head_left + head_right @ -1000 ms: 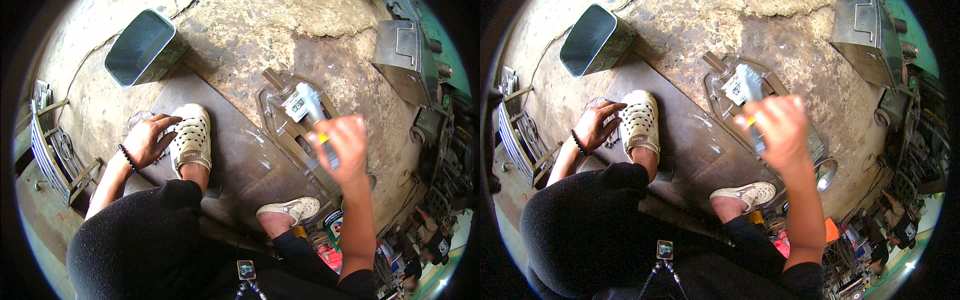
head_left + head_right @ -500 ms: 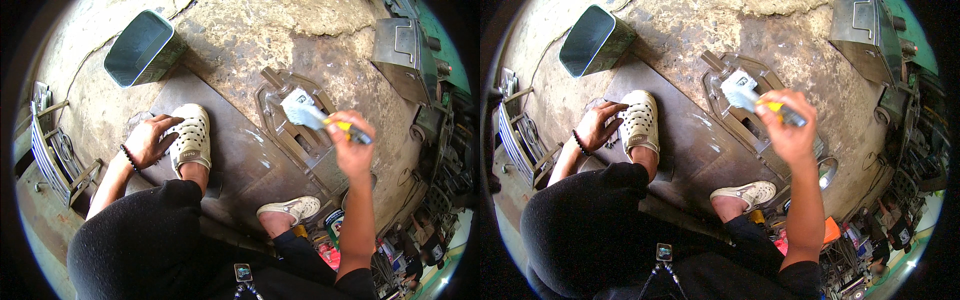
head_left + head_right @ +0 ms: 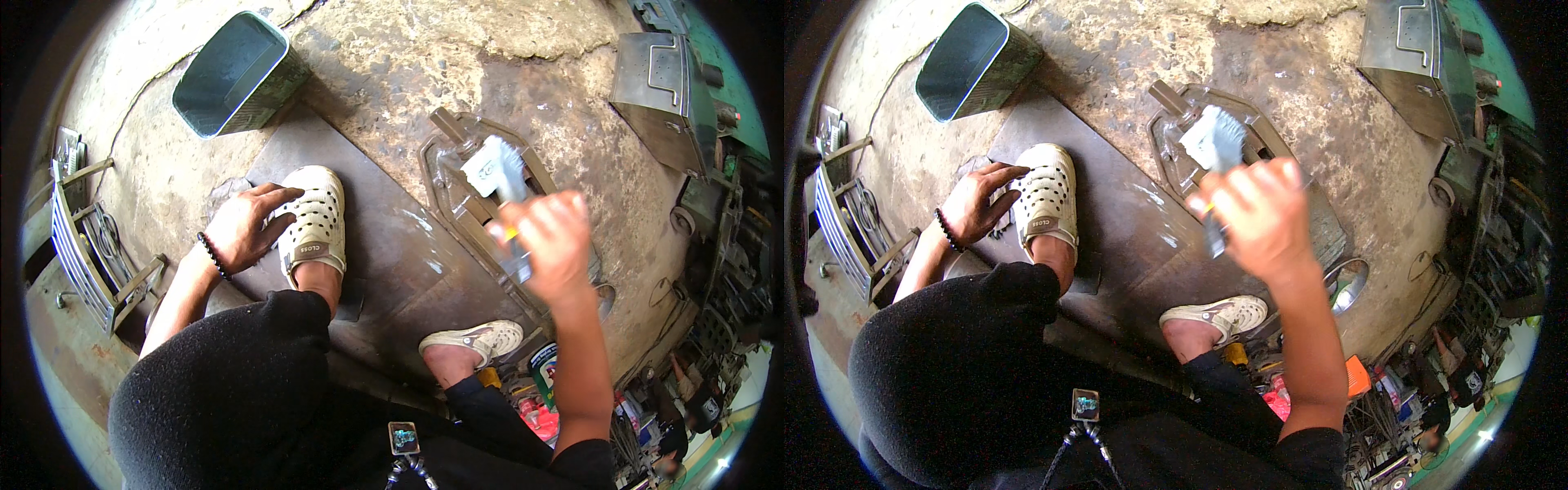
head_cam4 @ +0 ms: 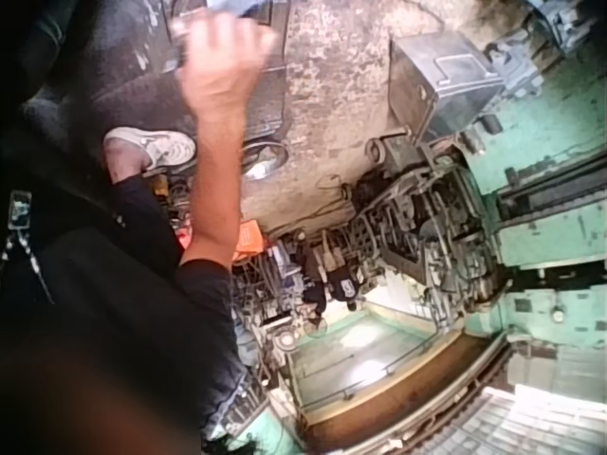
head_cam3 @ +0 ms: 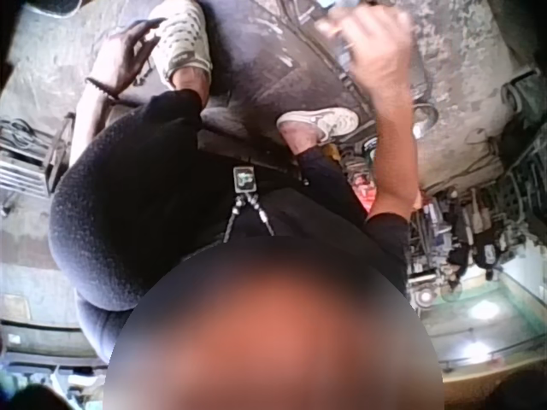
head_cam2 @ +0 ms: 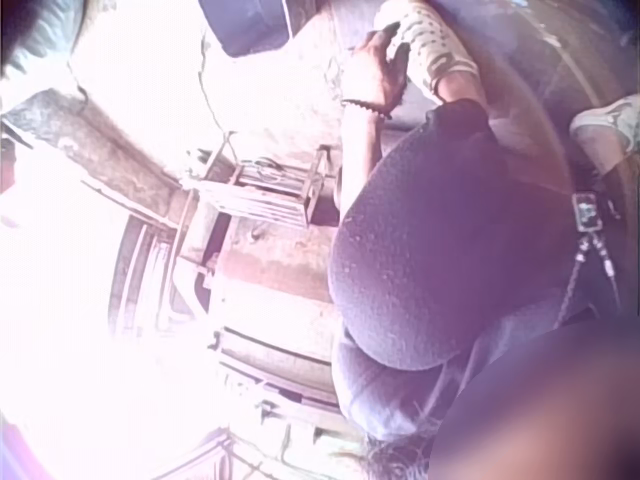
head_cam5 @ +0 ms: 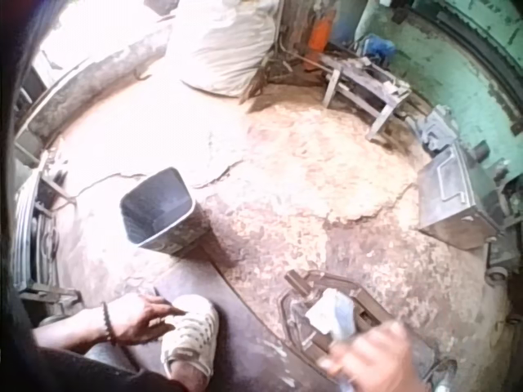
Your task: The person mixes a light-colored paste in a small container, then uses a brush to apply it to a metal vise and surrounding floor area. The person wipes the applied paste with a cloth and continues brushing the surface.
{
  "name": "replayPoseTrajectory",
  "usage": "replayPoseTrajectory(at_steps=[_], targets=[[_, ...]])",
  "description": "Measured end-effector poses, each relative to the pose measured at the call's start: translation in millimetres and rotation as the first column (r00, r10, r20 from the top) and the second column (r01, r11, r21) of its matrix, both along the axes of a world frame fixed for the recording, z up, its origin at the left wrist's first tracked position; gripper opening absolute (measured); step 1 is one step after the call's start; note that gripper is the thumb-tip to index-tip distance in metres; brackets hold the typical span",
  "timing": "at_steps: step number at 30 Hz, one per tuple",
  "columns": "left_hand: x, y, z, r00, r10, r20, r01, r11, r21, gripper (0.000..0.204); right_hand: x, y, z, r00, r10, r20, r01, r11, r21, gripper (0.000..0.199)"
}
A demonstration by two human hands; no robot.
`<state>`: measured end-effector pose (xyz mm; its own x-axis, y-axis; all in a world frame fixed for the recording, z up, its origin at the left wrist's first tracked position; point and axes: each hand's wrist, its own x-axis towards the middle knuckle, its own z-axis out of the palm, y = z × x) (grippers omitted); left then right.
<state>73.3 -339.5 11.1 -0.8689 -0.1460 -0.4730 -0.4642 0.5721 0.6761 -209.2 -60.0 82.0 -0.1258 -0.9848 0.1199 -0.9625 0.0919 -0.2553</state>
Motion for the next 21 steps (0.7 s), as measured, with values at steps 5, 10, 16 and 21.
replayPoseTrajectory(at_steps=[5, 10, 16, 21], targets=[[-2.5, 1.0, 1.0, 0.999, -0.023, 0.025, 0.022, 1.0, 0.002, 0.035, 47.4, 4.2, 3.4, 0.99, 0.041, 0.133, -0.046, 0.998, 0.032, 0.021], [-2.3, 1.0, 2.6, 0.999, -0.012, 0.046, 0.012, 1.0, 0.002, 0.035, 30.3, 6.9, 12.0, 0.92, -0.124, 0.371, 0.13, 0.991, 0.008, 0.022], [-1.6, 1.6, 1.5, 1.0, -0.008, 0.027, 0.008, 1.0, 0.013, 0.035, -37.7, 2.6, -0.7, 0.69, -0.314, 0.652, 0.392, 0.919, 0.028, 0.011], [2.2, 1.5, 0.0, 1.0, -0.011, 0.018, 0.011, 1.0, 0.0, 0.035, -72.3, -4.6, -5.8, 0.619, -0.485, 0.618, 0.558, 0.825, 0.09, 0.011]])
